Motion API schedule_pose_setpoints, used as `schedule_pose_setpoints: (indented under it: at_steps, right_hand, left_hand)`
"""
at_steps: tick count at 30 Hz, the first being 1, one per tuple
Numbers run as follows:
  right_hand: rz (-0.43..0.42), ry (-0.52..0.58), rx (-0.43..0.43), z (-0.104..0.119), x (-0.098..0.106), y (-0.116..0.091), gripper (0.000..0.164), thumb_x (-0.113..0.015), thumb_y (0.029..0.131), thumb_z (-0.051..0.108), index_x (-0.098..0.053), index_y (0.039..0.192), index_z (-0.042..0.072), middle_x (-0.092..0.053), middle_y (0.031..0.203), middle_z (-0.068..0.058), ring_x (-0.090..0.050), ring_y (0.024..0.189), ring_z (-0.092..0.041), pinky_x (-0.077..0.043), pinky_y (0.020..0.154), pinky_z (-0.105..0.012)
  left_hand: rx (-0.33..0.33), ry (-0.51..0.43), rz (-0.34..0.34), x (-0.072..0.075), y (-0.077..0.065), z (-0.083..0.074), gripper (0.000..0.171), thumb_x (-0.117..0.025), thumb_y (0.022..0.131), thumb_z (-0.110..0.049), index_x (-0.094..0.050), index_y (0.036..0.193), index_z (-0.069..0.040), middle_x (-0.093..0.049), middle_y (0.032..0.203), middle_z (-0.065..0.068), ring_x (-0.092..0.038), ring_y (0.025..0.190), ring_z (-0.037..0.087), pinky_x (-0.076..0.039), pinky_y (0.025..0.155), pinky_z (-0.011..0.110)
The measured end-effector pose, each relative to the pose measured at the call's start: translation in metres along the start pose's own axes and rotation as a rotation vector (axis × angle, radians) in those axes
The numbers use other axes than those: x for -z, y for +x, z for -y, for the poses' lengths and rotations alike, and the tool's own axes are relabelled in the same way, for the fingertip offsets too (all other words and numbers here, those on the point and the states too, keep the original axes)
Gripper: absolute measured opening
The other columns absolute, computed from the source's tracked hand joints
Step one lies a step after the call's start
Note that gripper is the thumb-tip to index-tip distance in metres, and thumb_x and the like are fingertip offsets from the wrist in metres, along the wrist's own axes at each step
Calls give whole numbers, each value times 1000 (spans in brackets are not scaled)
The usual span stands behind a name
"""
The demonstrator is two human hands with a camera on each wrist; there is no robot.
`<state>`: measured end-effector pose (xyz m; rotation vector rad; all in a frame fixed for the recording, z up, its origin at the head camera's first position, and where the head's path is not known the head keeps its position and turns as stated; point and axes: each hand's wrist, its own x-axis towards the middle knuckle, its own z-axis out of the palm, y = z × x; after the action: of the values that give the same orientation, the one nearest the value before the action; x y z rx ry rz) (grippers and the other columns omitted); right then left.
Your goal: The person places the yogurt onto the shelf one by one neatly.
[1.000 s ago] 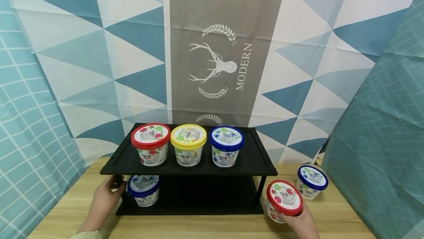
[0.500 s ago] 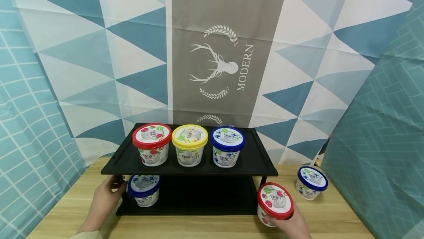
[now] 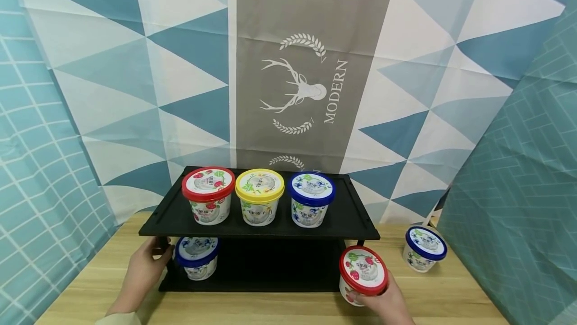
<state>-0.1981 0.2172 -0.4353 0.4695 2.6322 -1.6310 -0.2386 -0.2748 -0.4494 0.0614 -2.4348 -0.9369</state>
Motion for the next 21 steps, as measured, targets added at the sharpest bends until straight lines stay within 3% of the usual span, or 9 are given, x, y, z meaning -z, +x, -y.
schedule_pose_setpoints:
  at_steps: [9, 21]
  right_hand:
    - [-17, -10, 40, 10, -13, -2, 115, -82, 43, 46, -23, 134, 7, -40, 129, -20, -42, 109, -36, -47, 86, -49]
    - [-46, 4, 25, 13, -29, -3, 117, -83, 41, 46, -24, 133, 4, -39, 128, -22, -42, 109, -37, -44, 88, -52]
  left_hand:
    - [36, 2, 37, 2, -1, 1, 21, -55, 85, -9, -52, 105, -5, -58, 95, 18, -59, 85, 34, -53, 64, 38]
    - [36, -24, 26, 2, 0, 3, 18, -56, 85, -12, -53, 101, -4, -58, 96, 16, -60, 84, 32, -53, 64, 37]
